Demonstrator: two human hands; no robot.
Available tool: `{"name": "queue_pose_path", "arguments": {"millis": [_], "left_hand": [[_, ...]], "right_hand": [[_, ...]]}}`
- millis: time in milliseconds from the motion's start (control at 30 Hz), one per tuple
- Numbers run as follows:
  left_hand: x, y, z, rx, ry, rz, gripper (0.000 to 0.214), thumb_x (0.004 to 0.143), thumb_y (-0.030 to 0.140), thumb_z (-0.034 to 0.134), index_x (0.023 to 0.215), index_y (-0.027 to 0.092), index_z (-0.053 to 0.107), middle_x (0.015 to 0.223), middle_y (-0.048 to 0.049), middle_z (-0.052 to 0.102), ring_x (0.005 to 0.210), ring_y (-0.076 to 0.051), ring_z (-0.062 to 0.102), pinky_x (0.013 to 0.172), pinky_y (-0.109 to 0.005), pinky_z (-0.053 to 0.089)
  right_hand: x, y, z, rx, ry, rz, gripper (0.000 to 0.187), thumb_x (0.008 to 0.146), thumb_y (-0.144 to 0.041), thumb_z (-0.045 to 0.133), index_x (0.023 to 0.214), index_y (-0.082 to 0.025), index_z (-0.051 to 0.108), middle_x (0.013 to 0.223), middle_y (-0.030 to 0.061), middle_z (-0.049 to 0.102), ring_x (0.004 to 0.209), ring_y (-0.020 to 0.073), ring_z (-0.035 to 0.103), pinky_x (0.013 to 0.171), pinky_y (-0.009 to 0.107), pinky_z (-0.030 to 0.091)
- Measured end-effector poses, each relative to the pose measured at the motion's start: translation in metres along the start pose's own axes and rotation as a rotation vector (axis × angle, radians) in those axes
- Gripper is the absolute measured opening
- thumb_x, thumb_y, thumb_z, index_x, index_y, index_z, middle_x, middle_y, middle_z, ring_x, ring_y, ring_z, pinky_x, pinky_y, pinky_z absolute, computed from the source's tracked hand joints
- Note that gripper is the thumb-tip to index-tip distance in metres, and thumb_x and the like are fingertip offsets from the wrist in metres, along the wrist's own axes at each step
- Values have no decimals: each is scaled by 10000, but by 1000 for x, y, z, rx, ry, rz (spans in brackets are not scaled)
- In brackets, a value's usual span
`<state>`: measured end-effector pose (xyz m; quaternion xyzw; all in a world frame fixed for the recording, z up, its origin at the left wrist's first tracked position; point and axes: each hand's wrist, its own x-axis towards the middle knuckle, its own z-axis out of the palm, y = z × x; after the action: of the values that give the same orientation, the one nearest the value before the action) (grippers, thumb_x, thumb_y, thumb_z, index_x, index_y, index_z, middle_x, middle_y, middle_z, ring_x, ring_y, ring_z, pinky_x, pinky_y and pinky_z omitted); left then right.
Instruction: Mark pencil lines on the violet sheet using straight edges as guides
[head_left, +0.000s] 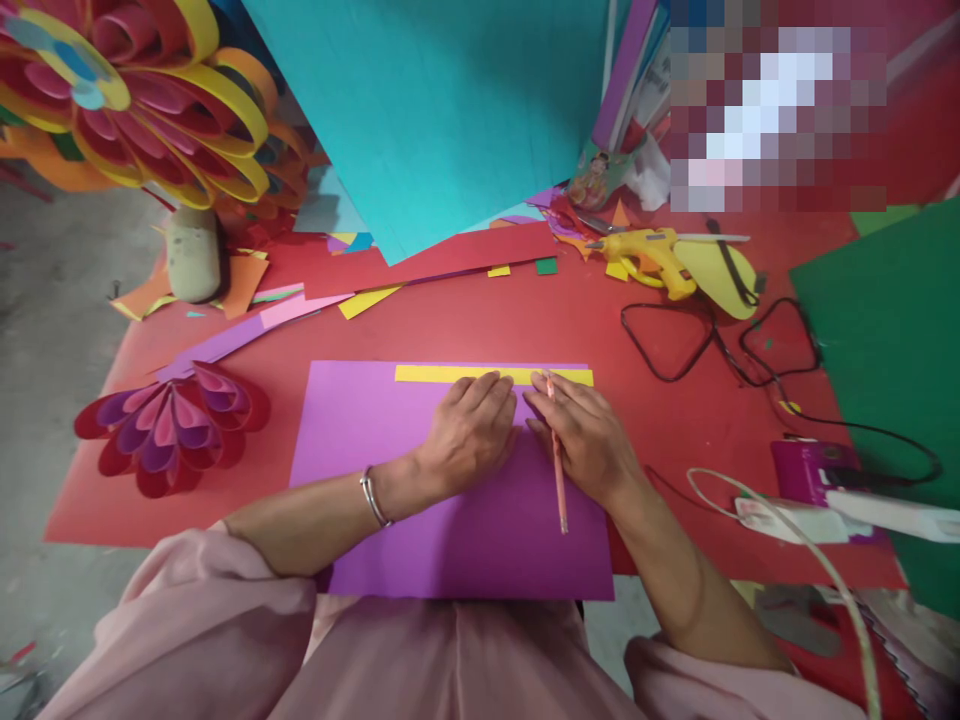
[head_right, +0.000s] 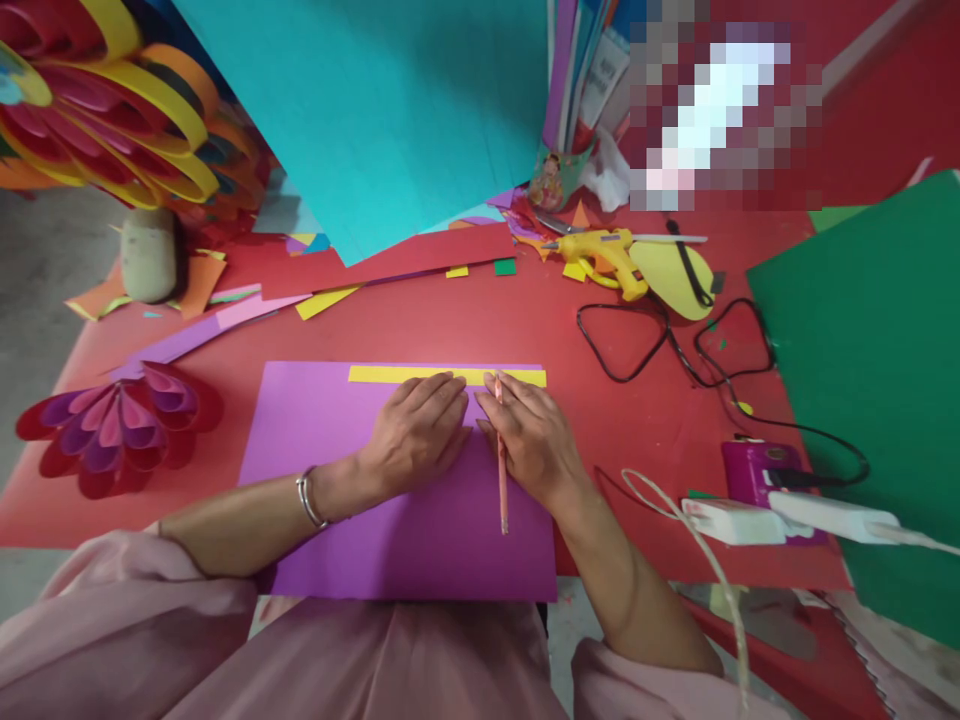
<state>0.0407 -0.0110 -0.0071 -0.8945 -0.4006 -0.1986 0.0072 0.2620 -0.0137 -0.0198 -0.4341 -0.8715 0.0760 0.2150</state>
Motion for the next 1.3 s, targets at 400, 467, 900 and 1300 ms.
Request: {"name": "queue_pose_path", "arguments": {"millis": [400, 467, 900, 1300], "left_hand": [[2, 0, 0, 11, 41, 18, 242, 1018, 244, 559, 1150, 96, 697, 1219, -159, 758, 1171, -316, 705, 961, -448, 561], [2, 0, 0, 9, 43, 19, 239, 1022, 243, 556, 1152, 101, 697, 1223, -158, 759, 1173, -315, 704, 962, -449, 561], [2, 0, 0, 22, 48, 29, 264, 1016, 244, 562, 1174, 78, 694, 1228, -163, 758, 1167, -323, 709, 957, -447, 565], [1, -3, 1, -6, 99, 76, 273, 982, 200, 613, 1208, 67, 689, 1246, -203, 752, 1153, -361, 719, 935, -495, 578]], "right_hand": [[1, 1, -1, -8, 43, -38, 468, 1047, -191, 591, 1514, -220, 562, 1432, 140, 700, 1341, 328, 662, 1040, 493, 572], [1, 0, -1, -5, 39, -32, 474, 1049, -194, 587, 1521, -228, 556, 1435, 137, 699, 1345, 326, 660, 1041, 496, 573], [1, 1, 0, 3, 31, -34, 351, 1040, -173, 585, 1386, -172, 645, 1427, 161, 700, 1349, 342, 655, 1060, 512, 566], [-1, -3, -4, 24, -32, 31, 369, 1045, -153, 542, 1402, -188, 627, 1494, 143, 657, 1442, 294, 575, 1153, 496, 511]]}}
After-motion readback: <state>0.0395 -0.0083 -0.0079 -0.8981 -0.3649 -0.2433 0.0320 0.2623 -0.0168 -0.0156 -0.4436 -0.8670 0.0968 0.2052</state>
